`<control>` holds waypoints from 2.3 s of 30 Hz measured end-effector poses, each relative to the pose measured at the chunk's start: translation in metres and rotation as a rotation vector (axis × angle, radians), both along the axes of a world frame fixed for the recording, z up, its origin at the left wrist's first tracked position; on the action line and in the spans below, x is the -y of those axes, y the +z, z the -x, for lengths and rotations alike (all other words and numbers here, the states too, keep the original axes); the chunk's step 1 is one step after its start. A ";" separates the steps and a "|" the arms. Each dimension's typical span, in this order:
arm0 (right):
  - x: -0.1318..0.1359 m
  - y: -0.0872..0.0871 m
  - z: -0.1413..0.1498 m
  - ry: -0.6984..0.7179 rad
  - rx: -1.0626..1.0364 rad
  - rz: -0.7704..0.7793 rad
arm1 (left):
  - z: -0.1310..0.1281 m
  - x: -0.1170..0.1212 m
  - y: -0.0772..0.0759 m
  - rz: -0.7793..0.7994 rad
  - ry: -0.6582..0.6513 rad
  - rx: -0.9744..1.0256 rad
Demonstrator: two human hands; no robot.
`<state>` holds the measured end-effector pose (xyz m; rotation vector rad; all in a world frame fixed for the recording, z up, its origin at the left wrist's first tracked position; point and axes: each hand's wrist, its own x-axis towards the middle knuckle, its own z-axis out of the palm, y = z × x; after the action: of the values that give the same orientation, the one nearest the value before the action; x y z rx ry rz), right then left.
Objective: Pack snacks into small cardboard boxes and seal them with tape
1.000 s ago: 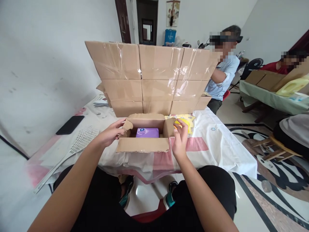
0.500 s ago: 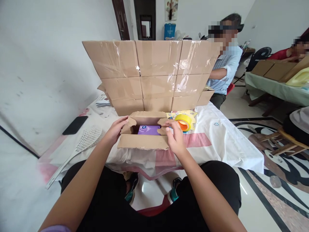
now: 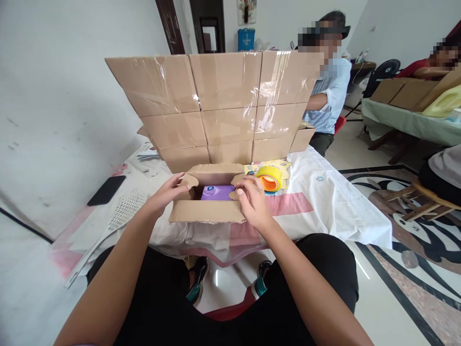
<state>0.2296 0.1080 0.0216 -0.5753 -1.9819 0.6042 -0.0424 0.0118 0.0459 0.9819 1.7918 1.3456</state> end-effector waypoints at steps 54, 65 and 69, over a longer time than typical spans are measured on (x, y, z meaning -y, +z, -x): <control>-0.024 0.000 -0.014 0.211 0.159 0.294 | 0.027 -0.025 -0.029 -0.385 0.066 0.090; -0.014 0.001 -0.014 0.161 0.305 0.302 | 0.026 -0.026 -0.030 -0.256 0.016 0.166; -0.011 -0.006 0.004 0.042 0.113 0.396 | 0.023 -0.023 -0.030 -0.252 0.029 0.177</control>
<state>0.2261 0.1189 0.0159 -0.8238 -1.9937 1.0219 -0.0650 0.0351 0.0160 0.9357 1.5362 1.6519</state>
